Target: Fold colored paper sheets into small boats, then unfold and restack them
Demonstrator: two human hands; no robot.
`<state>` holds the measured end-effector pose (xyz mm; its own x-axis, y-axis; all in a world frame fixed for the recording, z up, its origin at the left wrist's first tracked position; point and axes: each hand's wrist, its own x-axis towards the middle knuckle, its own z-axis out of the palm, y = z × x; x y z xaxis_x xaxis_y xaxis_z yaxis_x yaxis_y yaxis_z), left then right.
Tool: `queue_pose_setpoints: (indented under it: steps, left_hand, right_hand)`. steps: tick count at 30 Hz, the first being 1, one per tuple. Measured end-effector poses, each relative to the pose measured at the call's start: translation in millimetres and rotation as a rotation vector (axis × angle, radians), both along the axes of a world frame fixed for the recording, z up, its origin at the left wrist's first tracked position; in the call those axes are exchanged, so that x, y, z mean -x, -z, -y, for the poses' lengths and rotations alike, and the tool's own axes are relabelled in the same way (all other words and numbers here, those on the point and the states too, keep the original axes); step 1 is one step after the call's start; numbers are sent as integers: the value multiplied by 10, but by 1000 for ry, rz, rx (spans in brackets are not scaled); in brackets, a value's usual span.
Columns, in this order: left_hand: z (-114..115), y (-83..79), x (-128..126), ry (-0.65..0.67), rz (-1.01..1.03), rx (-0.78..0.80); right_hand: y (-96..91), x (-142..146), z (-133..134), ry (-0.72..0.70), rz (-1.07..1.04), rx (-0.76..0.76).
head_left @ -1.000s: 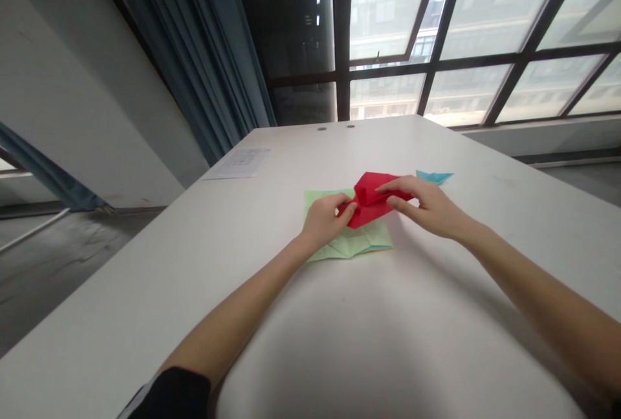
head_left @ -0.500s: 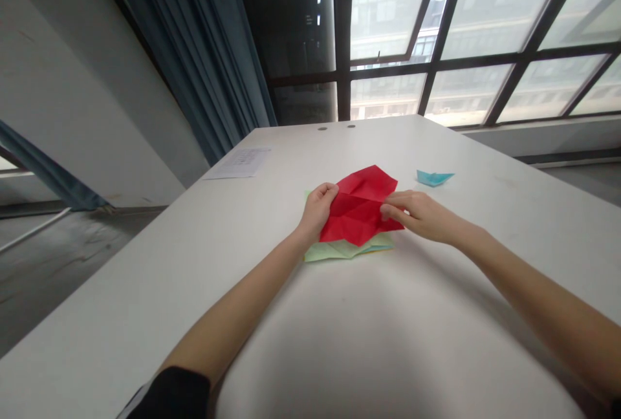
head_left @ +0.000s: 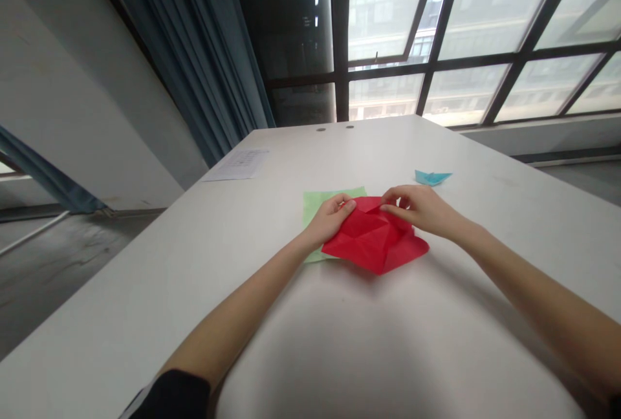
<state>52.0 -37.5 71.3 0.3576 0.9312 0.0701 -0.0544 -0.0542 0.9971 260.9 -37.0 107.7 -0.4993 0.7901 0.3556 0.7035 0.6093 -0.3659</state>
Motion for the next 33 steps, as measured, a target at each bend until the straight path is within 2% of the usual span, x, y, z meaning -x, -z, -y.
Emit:
queue_pose_setpoints:
  steps: [5,11,14,18,21,24,27,33]
  left_hand:
    - [49,-34,56,163,-236,-75]
    - [106,-59,52,293,-565,-364]
    - [101,-18,5,215,-605,-408]
    - [34,66,-46,41,-562,-347]
    - [-32,94,-41,-119,-393,-205]
    - [-68,64,5,-259,-153,-46]
    - [-86,14,80,-360,6,27]
    - [-147,-50,219,-442,52,-19]
  right_hand:
    - [-35,-10,-19,66,-103,-95]
    - [-15,1,-31,73,-131,-99]
    - [9,59,-2,52,-96,-33]
    - [39,127,39,-8,-159,-26]
    - [72,113,37,-13,-216,-143]
    - [128,46,17,103,-146,-208]
    - [202,-24,-6,182,-94,-56]
    - [324,-52,-34,66,-297,491]
